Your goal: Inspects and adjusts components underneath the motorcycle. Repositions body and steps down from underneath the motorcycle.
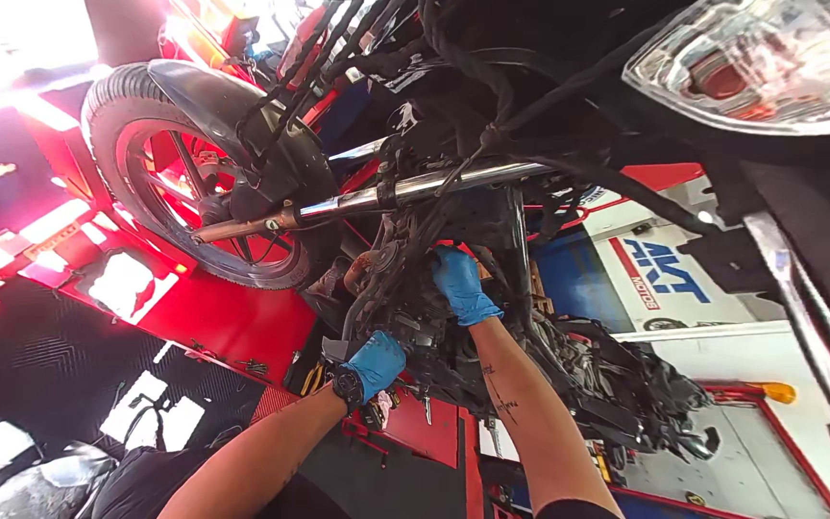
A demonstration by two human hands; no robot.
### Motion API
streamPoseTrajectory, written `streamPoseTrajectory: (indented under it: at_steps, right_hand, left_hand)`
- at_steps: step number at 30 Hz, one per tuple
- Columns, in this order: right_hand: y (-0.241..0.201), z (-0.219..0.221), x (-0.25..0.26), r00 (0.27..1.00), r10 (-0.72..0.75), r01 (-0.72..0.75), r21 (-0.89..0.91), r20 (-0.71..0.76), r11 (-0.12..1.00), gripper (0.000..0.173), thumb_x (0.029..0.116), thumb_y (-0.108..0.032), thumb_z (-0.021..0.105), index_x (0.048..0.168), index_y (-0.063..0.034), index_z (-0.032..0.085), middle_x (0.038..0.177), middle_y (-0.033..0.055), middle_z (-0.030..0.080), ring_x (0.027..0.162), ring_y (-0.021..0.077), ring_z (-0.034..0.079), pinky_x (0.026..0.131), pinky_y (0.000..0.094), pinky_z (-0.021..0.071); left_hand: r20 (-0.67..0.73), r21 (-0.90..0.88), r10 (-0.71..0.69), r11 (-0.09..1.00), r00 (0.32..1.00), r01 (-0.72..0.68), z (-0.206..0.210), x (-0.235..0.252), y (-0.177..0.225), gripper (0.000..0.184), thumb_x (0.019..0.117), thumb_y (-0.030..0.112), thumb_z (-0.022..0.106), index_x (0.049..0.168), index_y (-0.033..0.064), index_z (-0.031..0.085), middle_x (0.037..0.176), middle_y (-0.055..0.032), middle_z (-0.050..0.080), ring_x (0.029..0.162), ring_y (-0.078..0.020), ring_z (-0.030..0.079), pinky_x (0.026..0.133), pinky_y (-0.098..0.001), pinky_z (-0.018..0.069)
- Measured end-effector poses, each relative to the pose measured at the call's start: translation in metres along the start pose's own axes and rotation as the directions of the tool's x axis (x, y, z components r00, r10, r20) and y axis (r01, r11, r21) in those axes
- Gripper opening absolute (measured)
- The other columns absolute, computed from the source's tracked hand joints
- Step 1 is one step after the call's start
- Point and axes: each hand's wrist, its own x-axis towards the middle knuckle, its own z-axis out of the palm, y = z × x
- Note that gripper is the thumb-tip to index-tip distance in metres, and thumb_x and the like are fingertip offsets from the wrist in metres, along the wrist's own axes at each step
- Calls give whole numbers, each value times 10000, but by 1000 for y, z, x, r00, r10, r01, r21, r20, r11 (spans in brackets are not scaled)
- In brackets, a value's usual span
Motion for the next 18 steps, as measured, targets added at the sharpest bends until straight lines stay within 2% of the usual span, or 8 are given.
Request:
streamPoseTrajectory:
  at_steps: [3,5,6,8,12,14,15,18]
  right_hand:
    - [1,3,1,999,47,-47,-23,-9,999,288,987,-191,578,1191,-42,718,1149,225,714,1101,426,680,920,628,520]
    - [1,7,3,1000,15,-15,-4,-24,1000,283,978,-128,569,1193,-25,721,1160,232,713,1123,421,676,956,610,513]
    - [0,7,4,1000,-11,11,4,-20,1000,293,964,-94,567,1205,-22,717,1183,231,708,1149,409,668,987,593,506]
    - [-2,4,3,1000,-16,16,8,26,1000,320,946,-80,580,1240,-34,698,1243,219,687,1214,382,638,1042,562,486]
    - [-6,1,2,999,41,-40,-49,22,998,288,967,-160,604,1212,-60,718,1204,203,707,1161,394,664,982,592,512]
    - [-3,4,2,998,55,-55,-57,-3,997,260,980,-169,582,1159,-42,723,1145,215,716,1100,412,684,924,607,528]
    - [-1,6,2,999,38,-38,-32,-11,999,261,979,-148,579,1161,-31,723,1146,224,715,1103,417,683,930,610,525]
    - [2,5,2,999,-51,51,40,-3,998,302,959,-85,594,1226,6,699,1238,251,682,1213,419,633,1048,578,474]
  left_hand:
    - [9,28,-11,1000,1000,11,-5,-3,2,347,1050,-82,312,1325,-183,500,1387,-351,541,1339,-481,513,1132,-566,388]
    - [44,24,-17,1000,999,16,-8,-5,2,356,1062,-65,315,1354,-163,494,1422,-334,524,1373,-464,486,1152,-554,364]
    - [1,13,-16,1000,1000,16,1,-1,1,338,1060,-52,346,1328,-148,528,1393,-322,552,1349,-454,511,1140,-547,379]
    - [-174,3,-4,1000,985,5,33,16,-6,254,1022,-29,445,1173,-114,631,1221,-289,645,1205,-428,607,1054,-538,462]
    - [-202,3,-4,1000,979,5,39,20,-7,234,1015,-27,467,1144,-102,646,1192,-276,658,1177,-418,621,1034,-533,476]
    - [-136,11,-2,1000,991,3,25,12,-5,277,1032,-39,414,1208,-120,611,1257,-292,632,1233,-432,594,1069,-537,451]
    - [-32,21,-3,1000,999,4,7,3,-1,326,1057,-49,348,1300,-140,545,1354,-315,577,1318,-450,538,1122,-546,402]
    - [56,12,-5,1000,998,4,-14,-9,2,364,1068,-58,304,1367,-153,488,1426,-331,523,1383,-459,479,1161,-544,351]
